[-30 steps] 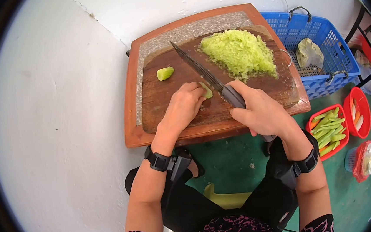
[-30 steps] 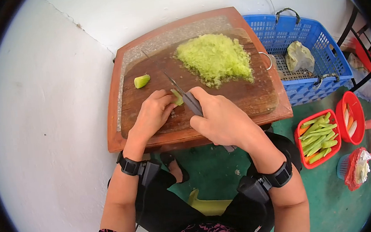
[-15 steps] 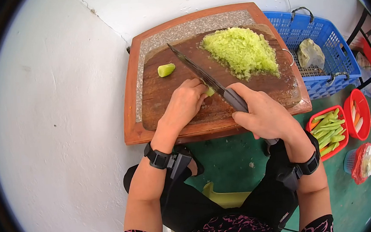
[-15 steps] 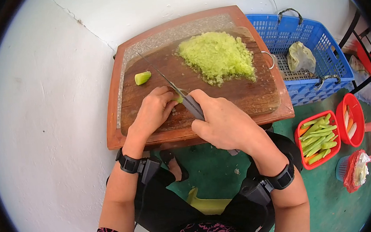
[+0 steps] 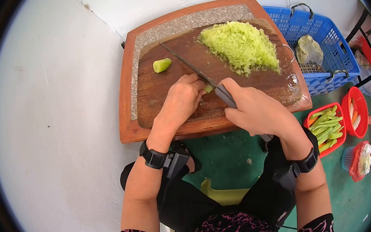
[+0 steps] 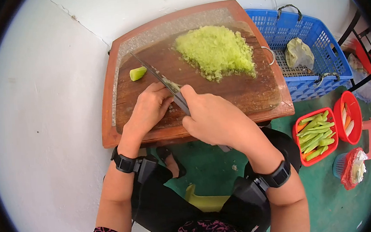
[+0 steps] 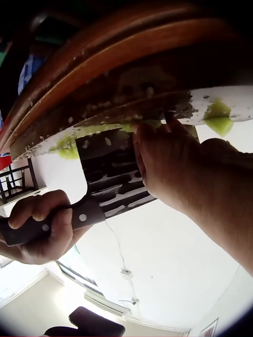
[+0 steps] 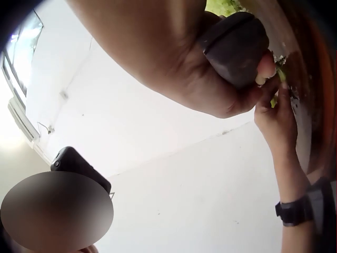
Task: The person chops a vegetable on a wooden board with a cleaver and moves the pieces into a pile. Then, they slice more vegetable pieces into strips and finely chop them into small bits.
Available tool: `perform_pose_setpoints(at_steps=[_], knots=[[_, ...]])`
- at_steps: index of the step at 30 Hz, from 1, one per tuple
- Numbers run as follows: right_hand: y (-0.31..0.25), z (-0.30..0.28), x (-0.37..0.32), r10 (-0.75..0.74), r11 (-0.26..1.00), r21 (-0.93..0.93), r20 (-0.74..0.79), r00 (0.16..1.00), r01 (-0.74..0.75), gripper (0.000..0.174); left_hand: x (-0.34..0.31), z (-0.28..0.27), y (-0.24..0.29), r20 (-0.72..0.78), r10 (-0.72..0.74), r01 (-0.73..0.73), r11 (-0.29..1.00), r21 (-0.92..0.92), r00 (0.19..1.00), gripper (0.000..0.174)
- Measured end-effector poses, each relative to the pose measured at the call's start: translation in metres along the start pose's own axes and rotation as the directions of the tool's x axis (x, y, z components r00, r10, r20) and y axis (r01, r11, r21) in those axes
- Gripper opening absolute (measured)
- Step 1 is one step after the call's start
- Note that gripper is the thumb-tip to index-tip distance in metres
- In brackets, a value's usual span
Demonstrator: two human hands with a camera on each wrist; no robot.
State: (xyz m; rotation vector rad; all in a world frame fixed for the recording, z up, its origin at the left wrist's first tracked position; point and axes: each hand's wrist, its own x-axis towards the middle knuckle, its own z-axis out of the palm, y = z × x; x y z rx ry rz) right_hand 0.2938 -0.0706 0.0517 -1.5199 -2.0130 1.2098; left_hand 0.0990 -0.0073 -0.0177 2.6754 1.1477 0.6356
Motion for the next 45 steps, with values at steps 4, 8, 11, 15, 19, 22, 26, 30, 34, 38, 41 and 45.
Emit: perform_pose_setpoints(at_steps=[4,8,11,15,19,22,26,30,34,38,41,45], knots=[[0.011,0.002,0.008,0.050,0.989,0.137,0.003,0.999,-0.050,0.037,0.000,-0.004,0.002,0.013,-0.016,0.016,1.000,0.016,1.000,0.016],[0.020,-0.004,-0.001,0.043,0.935,0.353,-0.018,0.999,-0.034,0.041,-0.003,0.001,-0.001,-0.026,-0.010,0.009,1.000,-0.027,1.000,0.017],[0.014,-0.010,-0.009,0.028,0.951,0.309,-0.032,0.999,-0.017,0.043,-0.005,0.004,0.002,-0.056,-0.037,0.036,0.999,-0.030,0.998,0.017],[0.012,-0.007,-0.013,-0.010,0.954,0.300,-0.010,1.000,0.013,0.044,-0.005,0.003,0.002,-0.051,-0.043,0.041,0.999,-0.030,0.998,0.016],[0.018,0.003,-0.013,-0.056,0.984,0.168,-0.071,0.996,0.068,0.044,-0.004,0.001,0.005,-0.050,-0.026,0.026,1.000,-0.011,0.998,0.016],[0.016,0.001,-0.014,-0.053,0.983,0.174,-0.059,0.997,0.063,0.043,-0.003,0.001,0.005,-0.043,-0.027,0.027,1.000,0.000,0.999,0.015],[0.008,-0.003,-0.015,0.051,0.980,0.191,0.022,0.998,-0.054,0.043,-0.003,0.002,0.003,-0.064,-0.001,0.001,1.000,-0.005,0.998,0.014],[0.011,0.003,-0.006,0.046,0.990,0.130,0.027,0.999,-0.049,0.043,-0.004,0.004,0.002,-0.077,-0.013,0.011,1.000,-0.021,0.997,0.013],[0.013,0.009,0.015,0.027,0.987,0.159,-0.001,1.000,-0.027,0.041,-0.003,0.001,0.003,-0.046,-0.032,0.032,0.999,0.006,0.998,0.013],[0.020,0.002,0.012,0.023,0.918,0.396,-0.023,0.999,-0.012,0.039,-0.008,0.004,0.003,-0.072,-0.040,0.039,0.999,-0.010,0.997,0.015],[0.017,0.001,0.001,0.018,0.907,0.420,-0.030,0.999,-0.004,0.039,-0.013,0.009,0.002,-0.212,-0.045,0.026,0.995,-0.093,0.976,0.017],[0.011,-0.003,-0.011,-0.003,0.925,0.379,-0.014,1.000,0.008,0.040,-0.017,0.012,0.005,-0.195,-0.052,0.040,0.997,-0.065,0.979,0.018]])
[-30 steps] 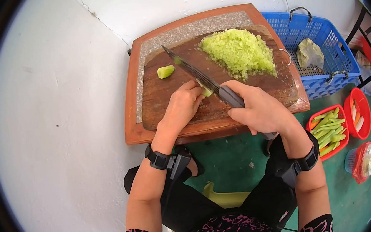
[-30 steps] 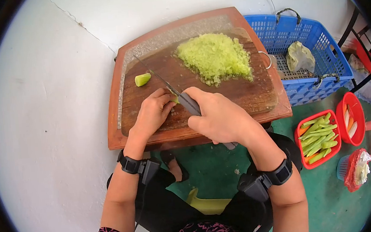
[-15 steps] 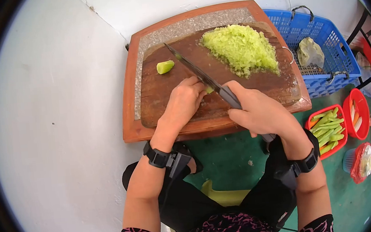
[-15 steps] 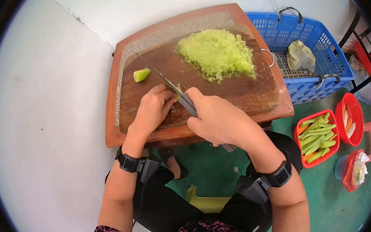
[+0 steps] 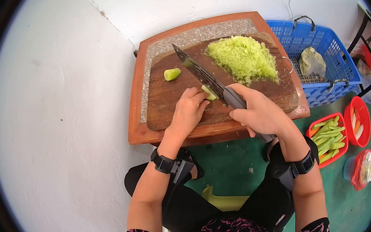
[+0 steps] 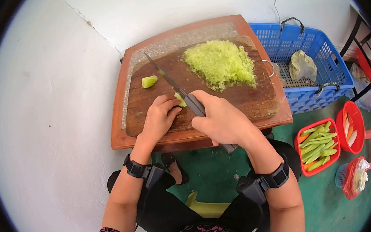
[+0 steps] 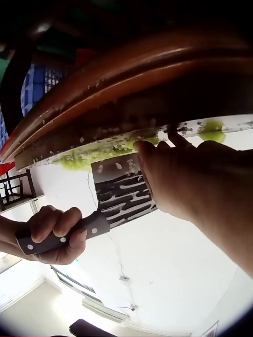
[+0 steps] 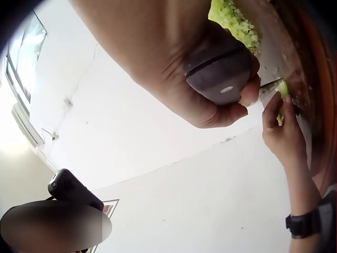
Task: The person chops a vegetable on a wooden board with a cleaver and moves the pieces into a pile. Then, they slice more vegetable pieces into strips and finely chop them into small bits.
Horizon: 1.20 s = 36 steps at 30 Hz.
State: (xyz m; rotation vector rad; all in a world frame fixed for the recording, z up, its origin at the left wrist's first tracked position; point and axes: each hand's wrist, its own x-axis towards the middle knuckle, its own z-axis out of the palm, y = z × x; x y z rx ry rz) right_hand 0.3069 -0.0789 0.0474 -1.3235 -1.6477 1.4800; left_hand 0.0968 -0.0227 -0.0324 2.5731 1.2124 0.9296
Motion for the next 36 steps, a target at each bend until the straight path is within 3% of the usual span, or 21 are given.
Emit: perform_pose_setpoints(at_steps=[10,22,36], knots=[[-0.003,0.004,-0.006,0.015,0.985,-0.170,-0.010,1.000,-0.016,0.043,0.004,0.000,0.001,0.041,-0.008,0.004,0.996,0.094,0.999,0.012],[-0.013,0.006,-0.011,0.041,0.989,-0.140,-0.010,0.999,-0.042,0.042,0.006,0.000,0.002,0.029,-0.008,0.006,0.997,0.077,1.000,0.011],[-0.004,0.009,-0.009,-0.040,0.967,-0.256,-0.068,0.997,0.021,0.044,0.007,-0.001,0.000,0.035,0.024,-0.027,0.996,0.087,0.999,0.009]])
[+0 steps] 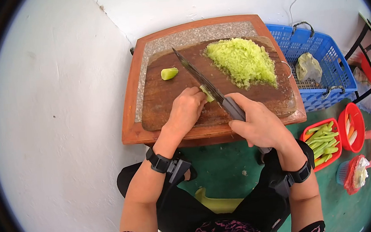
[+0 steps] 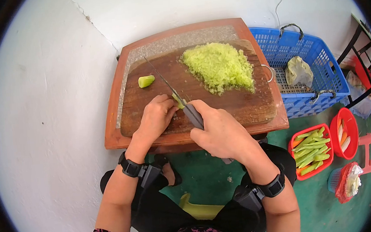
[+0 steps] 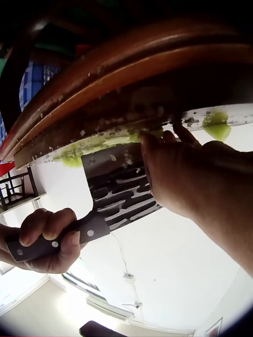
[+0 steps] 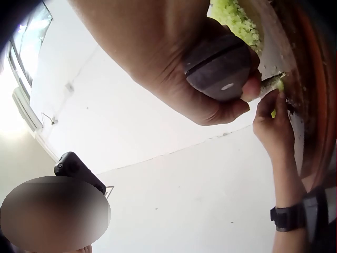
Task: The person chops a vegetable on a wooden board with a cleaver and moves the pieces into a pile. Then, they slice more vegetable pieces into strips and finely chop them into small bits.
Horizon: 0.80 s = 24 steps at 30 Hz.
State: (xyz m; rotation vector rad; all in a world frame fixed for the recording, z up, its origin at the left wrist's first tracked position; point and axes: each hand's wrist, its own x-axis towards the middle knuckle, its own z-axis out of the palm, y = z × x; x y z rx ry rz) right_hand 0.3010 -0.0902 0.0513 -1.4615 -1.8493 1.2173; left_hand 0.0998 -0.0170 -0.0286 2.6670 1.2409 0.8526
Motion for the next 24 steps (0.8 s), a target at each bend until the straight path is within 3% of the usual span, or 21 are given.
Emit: perform_pose_setpoints(at_steps=[10,17,20,24], knots=[[-0.007,-0.001,-0.001,0.078,0.994,0.067,0.065,0.995,-0.082,0.041,0.001,-0.002,0.000,0.006,0.031,-0.031,1.000,0.002,1.000,0.010],[0.004,0.009,0.001,-0.021,0.992,-0.127,0.029,0.999,0.024,0.034,0.000,0.000,-0.003,0.014,0.020,-0.020,1.000,-0.005,1.000,0.009],[0.000,0.011,0.004,0.009,0.983,-0.183,0.049,0.999,0.000,0.031,0.000,0.002,-0.006,0.005,0.035,-0.035,0.999,-0.019,0.999,0.011],[0.000,0.012,0.016,0.042,0.992,-0.124,0.075,0.996,-0.032,0.031,-0.001,0.001,-0.004,0.024,0.020,-0.019,1.000,-0.025,1.000,0.012]])
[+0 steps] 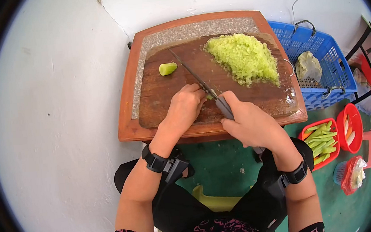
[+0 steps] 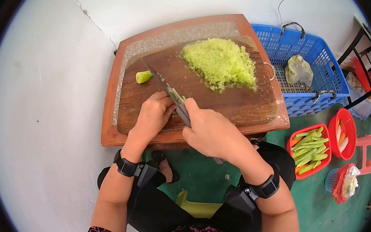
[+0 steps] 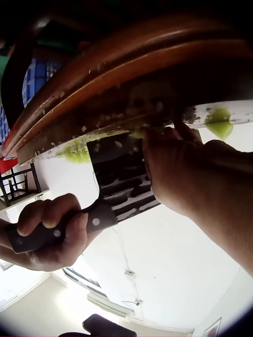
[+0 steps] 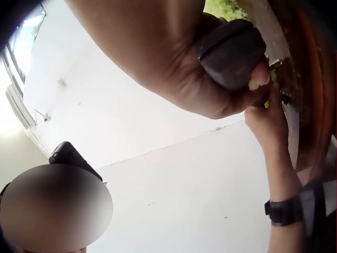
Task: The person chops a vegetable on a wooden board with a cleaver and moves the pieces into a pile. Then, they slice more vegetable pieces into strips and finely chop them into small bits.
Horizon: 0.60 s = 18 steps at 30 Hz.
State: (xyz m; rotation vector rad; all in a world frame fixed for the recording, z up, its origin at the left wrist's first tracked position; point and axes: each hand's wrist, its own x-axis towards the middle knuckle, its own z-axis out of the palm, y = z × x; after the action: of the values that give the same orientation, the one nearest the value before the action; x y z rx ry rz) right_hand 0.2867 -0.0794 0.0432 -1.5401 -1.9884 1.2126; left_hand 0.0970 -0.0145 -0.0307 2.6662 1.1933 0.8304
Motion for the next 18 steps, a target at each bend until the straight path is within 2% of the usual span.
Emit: perform_pose_setpoints(at_steps=[2,4,7,11,14,18], knots=[[-0.001,-0.002,0.004,0.039,0.995,0.086,0.021,0.999,-0.041,0.033,0.000,-0.005,0.004,0.036,-0.038,0.038,0.999,0.013,0.999,0.013],[0.000,-0.005,0.003,0.070,0.981,0.178,0.029,0.997,-0.074,0.036,0.000,-0.006,0.004,0.009,-0.046,0.047,0.999,-0.018,0.999,0.013],[0.013,-0.006,0.000,0.021,0.940,0.339,0.004,1.000,-0.021,0.041,-0.002,-0.003,0.003,-0.024,-0.066,0.064,0.996,-0.062,0.998,0.013],[0.004,-0.011,-0.014,-0.008,0.944,0.329,-0.024,1.000,0.015,0.042,-0.002,-0.001,0.003,-0.023,-0.116,0.114,0.992,-0.056,0.993,0.013],[-0.002,-0.012,-0.019,-0.012,0.954,0.301,-0.002,1.000,0.012,0.043,-0.001,-0.001,0.005,-0.059,-0.067,0.063,0.996,-0.064,0.996,0.012],[-0.001,-0.008,-0.019,-0.007,0.966,0.258,0.003,1.000,0.006,0.042,0.000,-0.002,0.005,-0.024,-0.079,0.078,0.996,-0.042,0.997,0.011]])
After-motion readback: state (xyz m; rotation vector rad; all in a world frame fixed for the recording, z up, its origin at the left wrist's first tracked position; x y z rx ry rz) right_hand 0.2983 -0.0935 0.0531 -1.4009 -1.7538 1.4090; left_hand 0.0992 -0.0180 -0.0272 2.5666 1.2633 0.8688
